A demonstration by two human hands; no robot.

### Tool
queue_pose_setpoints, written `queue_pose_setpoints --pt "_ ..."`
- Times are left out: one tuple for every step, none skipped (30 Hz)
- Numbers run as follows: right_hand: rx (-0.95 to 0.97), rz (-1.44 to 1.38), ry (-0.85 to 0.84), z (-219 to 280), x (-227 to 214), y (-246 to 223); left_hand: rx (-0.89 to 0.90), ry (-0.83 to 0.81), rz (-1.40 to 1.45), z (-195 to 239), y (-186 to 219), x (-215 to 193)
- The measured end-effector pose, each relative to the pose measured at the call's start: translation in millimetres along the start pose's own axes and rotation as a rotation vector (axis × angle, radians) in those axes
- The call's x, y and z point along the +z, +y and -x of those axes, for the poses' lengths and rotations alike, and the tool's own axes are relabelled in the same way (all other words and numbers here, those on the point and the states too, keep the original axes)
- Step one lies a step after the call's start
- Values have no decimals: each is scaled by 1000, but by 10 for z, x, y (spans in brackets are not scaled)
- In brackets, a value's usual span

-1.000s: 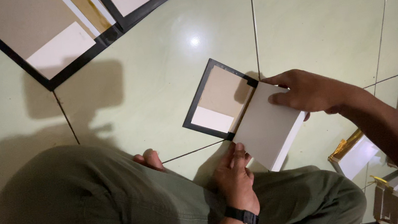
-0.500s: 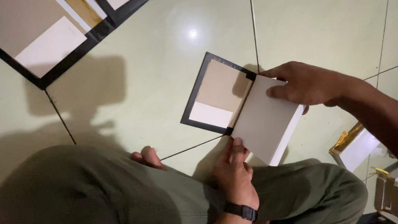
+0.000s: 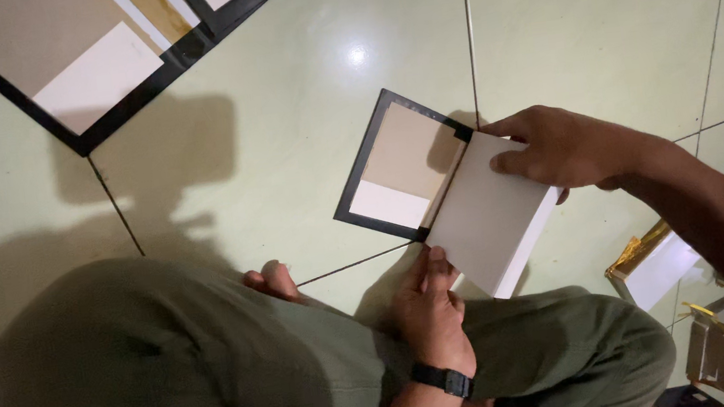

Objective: The person sits on the floor and uses a small tool to scrape or clean the spine of a book cover. They then pick up a stack of white pages and insert them into the cover, aligning the spine and closing the book.

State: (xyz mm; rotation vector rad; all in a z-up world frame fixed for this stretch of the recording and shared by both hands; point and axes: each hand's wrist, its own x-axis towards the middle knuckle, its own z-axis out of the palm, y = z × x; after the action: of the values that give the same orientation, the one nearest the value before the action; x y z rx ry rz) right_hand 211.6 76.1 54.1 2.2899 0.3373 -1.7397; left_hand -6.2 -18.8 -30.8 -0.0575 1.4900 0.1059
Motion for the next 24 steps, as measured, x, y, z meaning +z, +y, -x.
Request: queue_pose_setpoints --pt "-2 2 -1 26 2 -43 1 2 3 -3 4 -4" --pt "33 12 0 53 1 -83 -16 9 -17 -2 8 -6" --pt "68 21 2 80 -1 -123 -33 15 -36 -2 12 -6" --pt "68 22 0 73 -1 -120 -33 17 -35 15 21 -9" --pt "63 29 5 66 0 -116 -3 0 -4 33 29 -12" --pt "57 37 11 60 -1 -113 28 -18 28 50 38 -13" --pt "56 38 9 54 -3 -109 28 -16 29 67 64 -3" --pt "61 44 1 49 -4 -105 8 -21 36 84 88 7" --pt "66 49 -7 44 -6 -101 -12 -26 42 102 114 17" --pt "66 50 -8 37 -4 -89 -12 -25 44 84 95 17" --pt "52 37 -4 30 -3 -78 0 -22 34 66 77 16" --pt "37 25 1 25 2 -67 13 -20 23 46 59 12" --pt "37 26 1 7 8 -55 13 -19 25 52 68 11" --pt "34 29 6 -10 12 -38 -4 4 62 60 76 11" --pt "31 31 11 -26 13 -20 -21 27 99 69 84 14" --pt "31 31 11 -4 10 -48 -21 27 99 70 87 13" --pt "38 21 11 20 8 -75 -15 21 85 72 89 11" --pt "45 11 11 45 8 -100 -10 16 71 75 89 7" --pt "45 10 11 51 9 -112 -10 15 70 89 117 19" --pt "48 21 12 58 12 -121 -30 5 62 103 146 29" --pt "50 33 14 66 13 -129 -50 -5 55 118 173 40" --pt "50 29 15 75 13 -140 -50 -6 51 141 201 58" --pt "46 15 13 84 10 -149 -70 28 59 165 228 78" --pt "43 0 11 94 7 -157 -90 63 65 189 255 98"
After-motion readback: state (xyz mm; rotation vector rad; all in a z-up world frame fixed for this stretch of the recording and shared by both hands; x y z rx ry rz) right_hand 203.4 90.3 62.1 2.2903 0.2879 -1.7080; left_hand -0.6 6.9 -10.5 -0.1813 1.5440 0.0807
